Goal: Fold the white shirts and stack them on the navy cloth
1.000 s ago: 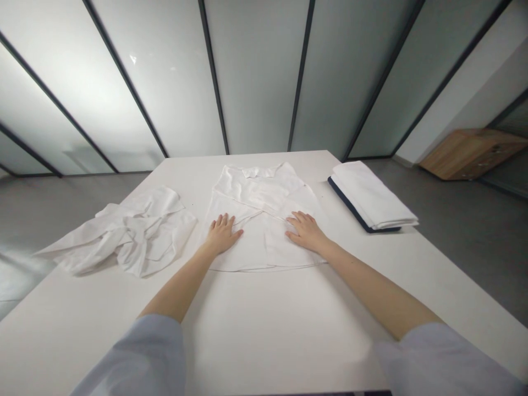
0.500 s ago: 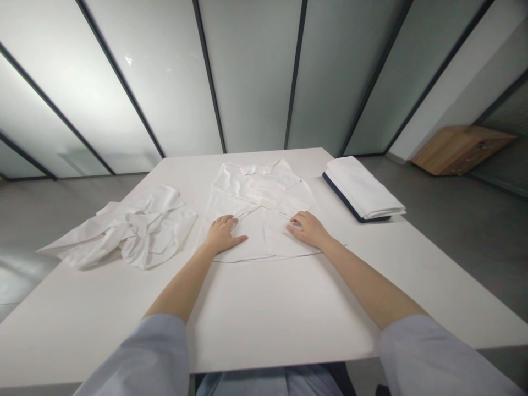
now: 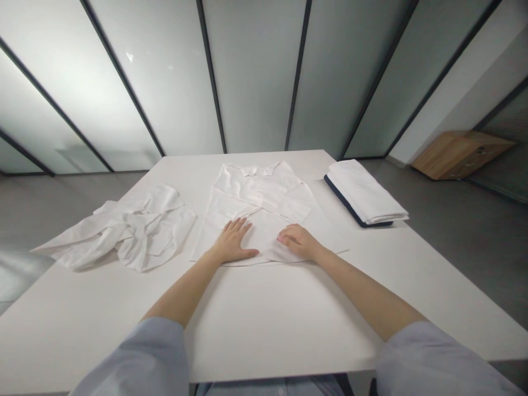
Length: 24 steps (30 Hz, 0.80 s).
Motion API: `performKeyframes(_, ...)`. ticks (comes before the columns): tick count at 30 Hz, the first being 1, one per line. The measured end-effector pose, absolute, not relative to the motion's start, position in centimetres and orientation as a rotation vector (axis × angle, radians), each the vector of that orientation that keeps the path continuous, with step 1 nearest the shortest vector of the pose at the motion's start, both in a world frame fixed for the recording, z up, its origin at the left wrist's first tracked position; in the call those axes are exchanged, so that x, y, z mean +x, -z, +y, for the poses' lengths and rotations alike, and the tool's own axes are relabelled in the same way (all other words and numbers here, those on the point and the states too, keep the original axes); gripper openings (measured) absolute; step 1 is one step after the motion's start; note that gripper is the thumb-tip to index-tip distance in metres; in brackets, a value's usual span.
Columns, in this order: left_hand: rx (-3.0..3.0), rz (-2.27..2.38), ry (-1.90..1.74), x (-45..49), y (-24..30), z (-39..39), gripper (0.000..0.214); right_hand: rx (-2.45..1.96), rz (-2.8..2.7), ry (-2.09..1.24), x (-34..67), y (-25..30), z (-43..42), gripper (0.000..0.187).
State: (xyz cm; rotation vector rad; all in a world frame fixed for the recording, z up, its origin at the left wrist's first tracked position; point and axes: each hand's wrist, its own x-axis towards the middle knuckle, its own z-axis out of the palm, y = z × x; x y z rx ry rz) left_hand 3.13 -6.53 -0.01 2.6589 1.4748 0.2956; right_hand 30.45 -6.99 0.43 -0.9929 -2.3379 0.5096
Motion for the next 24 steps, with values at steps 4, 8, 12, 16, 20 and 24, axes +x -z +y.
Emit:
performKeyframes(4, 2.647, 1.466, -0.449, 2.6, -0.4, -6.3, 0.069, -1.066, -2.249, -0.436, 31.0, -0.4, -6.6, 0.028)
performKeyframes(8, 2.630, 1.474, -0.532, 2.4, -1.0, -6.2, 0.037, -1.102, -2.327, -0.417, 30.8, -0.5, -6.9, 0.026)
performKeyframes(12, 2.633, 1.482, -0.445, 2.3, -1.3, -6.1, 0.032, -1.078, -2.487, -0.423, 30.4, -1.1, -7.4, 0.024)
performKeyframes(16, 2.629, 1.492, -0.402, 2.2, -1.4, -6.0, 0.033, -1.116, -2.610, -0.467, 30.2, -2.0, -8.1, 0.035)
performKeyframes(20, 2.660, 1.535, -0.410, 2.2, -1.2, -5.9, 0.031, -1.143, -2.673, -0.432, 30.3, -2.3, -8.4, 0.053)
performKeyframes(24, 2.660, 1.565, -0.416, 2.1, -0.9, -5.8, 0.029, -1.099, -2.677, -0.323, 30.2, -1.3, -8.0, 0.042)
